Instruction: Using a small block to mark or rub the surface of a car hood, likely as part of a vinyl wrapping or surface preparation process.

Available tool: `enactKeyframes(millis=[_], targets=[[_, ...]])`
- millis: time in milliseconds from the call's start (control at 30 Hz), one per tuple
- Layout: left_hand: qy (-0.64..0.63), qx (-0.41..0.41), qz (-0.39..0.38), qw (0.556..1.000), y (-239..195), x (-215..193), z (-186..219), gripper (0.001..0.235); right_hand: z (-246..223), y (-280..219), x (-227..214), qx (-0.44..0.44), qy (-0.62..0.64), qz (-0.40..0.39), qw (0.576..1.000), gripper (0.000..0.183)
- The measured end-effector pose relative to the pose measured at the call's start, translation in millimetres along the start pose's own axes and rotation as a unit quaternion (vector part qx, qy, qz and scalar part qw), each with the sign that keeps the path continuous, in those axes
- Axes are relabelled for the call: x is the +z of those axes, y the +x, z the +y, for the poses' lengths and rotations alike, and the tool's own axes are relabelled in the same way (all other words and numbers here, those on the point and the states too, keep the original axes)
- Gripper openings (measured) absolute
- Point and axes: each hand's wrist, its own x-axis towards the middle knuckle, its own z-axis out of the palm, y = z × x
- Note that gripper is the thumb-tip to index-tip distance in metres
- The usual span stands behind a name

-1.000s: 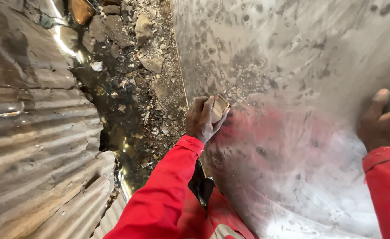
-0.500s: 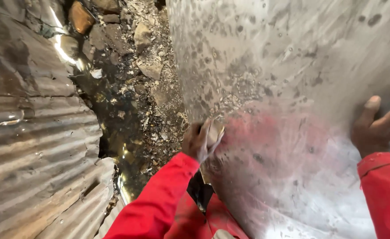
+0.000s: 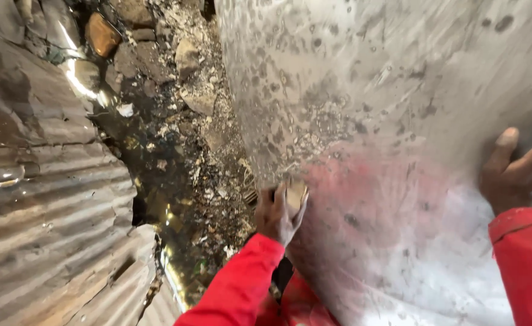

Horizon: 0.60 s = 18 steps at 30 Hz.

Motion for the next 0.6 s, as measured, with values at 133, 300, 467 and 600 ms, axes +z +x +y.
enactKeyframes(millis=[133,300,467,600], targets=[[-0.007,0.003,0.025,1.000,23.6,-5.1,11.3,0.052,9.4,-15.0,-2.7,0.008,-0.011,0.003,1.000,0.058],[0.025,-0.028,0.011,0.999,-3.9,-13.0,7.4,0.049,-11.0,-0.8,-5.3,-0.073,0.005,0.060,0.996,0.055],[0.043,-0.030,0.000,0.999,3.7,-13.0,13.4,0.047,-55.4,11.7,-38.0,-0.086,0.061,0.039,0.994,0.049],[0.015,-0.043,-0.014,0.999,0.7,-12.7,11.2,0.044,-58.8,17.8,-32.9,-0.081,0.033,0.030,0.996,0.051]])
